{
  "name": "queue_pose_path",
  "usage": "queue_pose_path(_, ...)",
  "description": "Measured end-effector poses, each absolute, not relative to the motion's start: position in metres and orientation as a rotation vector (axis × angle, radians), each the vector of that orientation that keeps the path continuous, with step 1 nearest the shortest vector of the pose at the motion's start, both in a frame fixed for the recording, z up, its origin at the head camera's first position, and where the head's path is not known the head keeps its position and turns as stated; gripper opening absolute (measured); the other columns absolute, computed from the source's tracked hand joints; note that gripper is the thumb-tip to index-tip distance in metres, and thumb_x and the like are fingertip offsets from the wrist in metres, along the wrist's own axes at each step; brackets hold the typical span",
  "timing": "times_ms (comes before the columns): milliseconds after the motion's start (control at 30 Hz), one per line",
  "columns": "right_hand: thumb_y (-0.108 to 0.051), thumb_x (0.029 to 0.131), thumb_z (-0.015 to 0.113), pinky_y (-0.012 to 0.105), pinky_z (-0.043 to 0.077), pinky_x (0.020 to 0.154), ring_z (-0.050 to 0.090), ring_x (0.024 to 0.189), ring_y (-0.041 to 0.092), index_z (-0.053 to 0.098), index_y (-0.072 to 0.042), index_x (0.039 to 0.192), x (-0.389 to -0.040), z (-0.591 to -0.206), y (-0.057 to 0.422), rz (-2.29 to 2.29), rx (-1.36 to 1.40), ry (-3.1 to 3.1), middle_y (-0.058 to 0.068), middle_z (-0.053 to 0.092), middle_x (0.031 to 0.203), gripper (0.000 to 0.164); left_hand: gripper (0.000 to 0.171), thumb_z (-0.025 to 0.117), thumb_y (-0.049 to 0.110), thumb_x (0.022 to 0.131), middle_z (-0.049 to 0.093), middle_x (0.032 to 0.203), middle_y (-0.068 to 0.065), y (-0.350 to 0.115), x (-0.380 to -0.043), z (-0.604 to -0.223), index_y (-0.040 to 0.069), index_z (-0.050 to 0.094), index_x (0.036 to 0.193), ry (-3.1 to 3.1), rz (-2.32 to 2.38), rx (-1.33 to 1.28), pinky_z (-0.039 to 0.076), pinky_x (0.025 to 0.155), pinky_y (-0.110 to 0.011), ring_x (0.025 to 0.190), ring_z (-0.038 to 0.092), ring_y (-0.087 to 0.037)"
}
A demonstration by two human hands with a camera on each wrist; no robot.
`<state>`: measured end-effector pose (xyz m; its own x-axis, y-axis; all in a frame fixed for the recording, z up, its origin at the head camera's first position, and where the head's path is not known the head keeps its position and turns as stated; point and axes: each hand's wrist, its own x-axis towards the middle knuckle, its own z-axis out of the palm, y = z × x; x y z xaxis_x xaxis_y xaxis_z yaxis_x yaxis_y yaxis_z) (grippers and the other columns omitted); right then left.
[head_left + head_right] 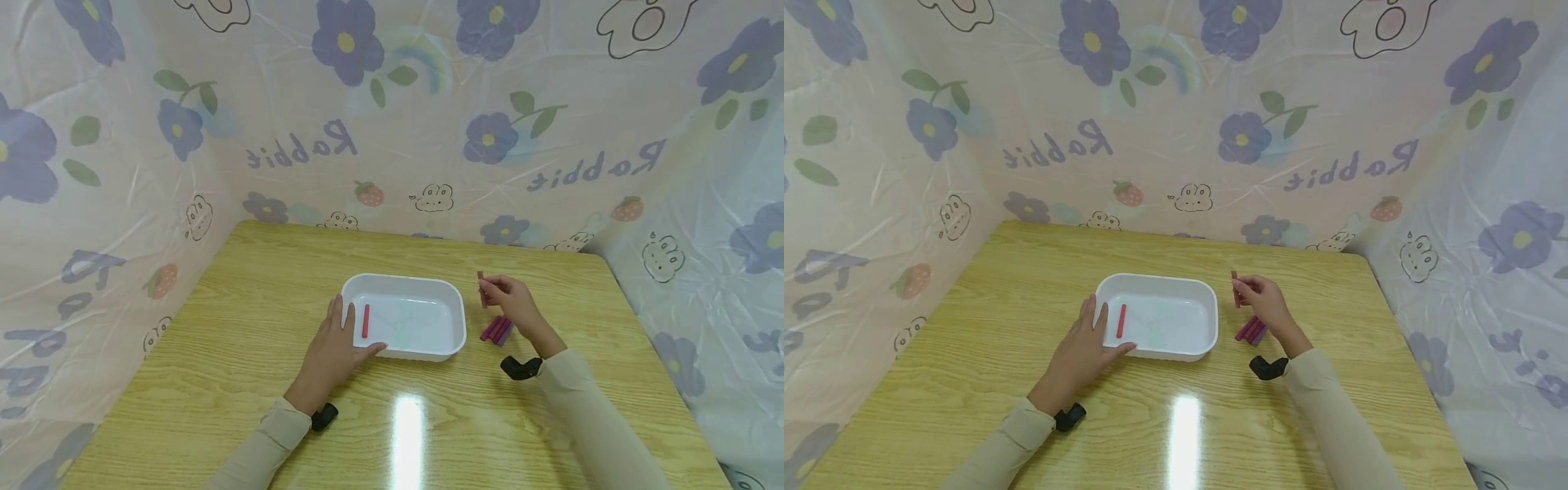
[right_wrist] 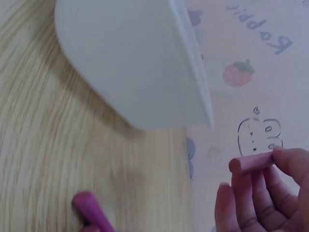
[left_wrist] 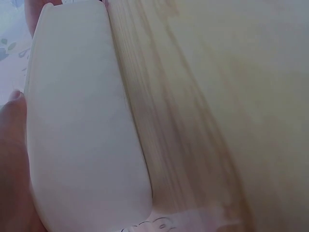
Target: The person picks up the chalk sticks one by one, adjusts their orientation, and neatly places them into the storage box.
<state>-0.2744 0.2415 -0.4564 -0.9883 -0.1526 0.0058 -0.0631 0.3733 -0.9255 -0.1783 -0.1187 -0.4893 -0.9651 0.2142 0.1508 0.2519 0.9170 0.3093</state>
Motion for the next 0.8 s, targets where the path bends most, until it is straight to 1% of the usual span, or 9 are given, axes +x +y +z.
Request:
queue_pose_path(133,-0.039,0.092,0.056,0.039,0.052,0.080,0.063,0.089,0.029,0.058,0.005,0.112,-0.271,-0.450,0.234,-1.747,-0.184,2.472,0.009,0.064,0.093,0.049,0.105,0.033,0.080,0.078,0.004,0.152,-0.023,-0.119,-0.178,-0.489,0.000,0.024,0.145,-2.954,-0.495,-0.362,0.031,0.104,-0.047,0.139,0.008,-0.033)
queue_pose_path(233,-0.037,0.093,0.055,0.042,0.051,0.081,0.064,0.088,0.024,0.057,0.005,0.113,-0.269,-0.446,0.228,-1.769,-0.179,2.426,0.009,0.064,0.094,0.047,0.105,0.034,0.080,0.078,0.004,0.152,-0.023,-0.119,-0.178,-0.489,-0.001,0.024,0.145,-2.948,-0.488,-0.364,0.031,0.103,-0.047,0.139,0.009,-0.033)
queue_pose_path(300,-0.036,0.093,0.055,0.043,0.051,0.081,0.064,0.088,0.024,0.058,0.005,0.112,-0.268,-0.445,0.224,-1.789,-0.183,2.392,0.012,0.064,0.095,0.045,0.105,0.033,0.080,0.078,0.005,0.152,-0.023,-0.119,-0.179,-0.489,-0.001,0.025,0.145,-2.946,-0.484,-0.366,0.031,0.103,-0.046,0.139,0.009,-0.034)
queue_pose_path(367,-0.033,0.094,0.055,0.043,0.051,0.082,0.063,0.089,0.024,0.058,0.006,0.111,-0.267,-0.444,0.221,-1.813,-0.200,2.351,0.017,0.063,0.098,0.043,0.106,0.033,0.080,0.078,0.005,0.152,-0.024,-0.119,-0.179,-0.489,-0.001,0.025,0.145,-2.945,-0.481,-0.368,0.032,0.103,-0.046,0.139,0.010,-0.034)
queue_pose_path(467,-0.030,0.094,0.056,0.039,0.052,0.080,0.063,0.088,0.025,0.058,0.008,0.110,-0.265,-0.442,0.217,-1.839,-0.193,2.302,0.024,0.061,0.101,0.041,0.106,0.033,0.080,0.078,0.005,0.152,-0.024,-0.119,-0.179,-0.489,-0.001,0.025,0.145,-2.946,-0.481,-0.366,0.031,0.104,-0.046,0.139,0.010,-0.034)
queue_pose_path(533,-0.030,0.094,0.056,0.038,0.052,0.080,0.064,0.088,0.024,0.057,0.010,0.111,-0.263,-0.441,0.213,-1.841,-0.186,2.279,0.026,0.060,0.103,0.044,0.106,0.032,0.081,0.078,0.005,0.152,-0.024,-0.119,-0.179,-0.489,-0.001,0.025,0.145,-2.948,-0.480,-0.365,0.031,0.104,-0.047,0.139,0.010,-0.034)
queue_pose_path(700,-0.032,0.092,0.058,0.039,0.051,0.081,0.064,0.088,0.023,0.056,0.012,0.114,-0.259,-0.438,0.205,-1.833,-0.163,2.247,0.025,0.062,0.103,0.049,0.106,0.032,0.081,0.077,0.004,0.152,-0.023,-0.119,-0.179,-0.489,-0.001,0.025,0.145,-2.956,-0.482,-0.364,0.030,0.104,-0.046,0.139,0.009,-0.034)
queue_pose_path(800,-0.030,0.093,0.058,0.039,0.051,0.081,0.064,0.089,0.024,0.057,0.011,0.113,-0.258,-0.438,0.201,-1.844,-0.170,2.214,0.024,0.062,0.102,0.045,0.106,0.032,0.081,0.077,0.004,0.152,-0.023,-0.118,-0.179,-0.488,-0.001,0.025,0.145,-2.966,-0.490,-0.362,0.030,0.104,-0.046,0.139,0.008,-0.034)
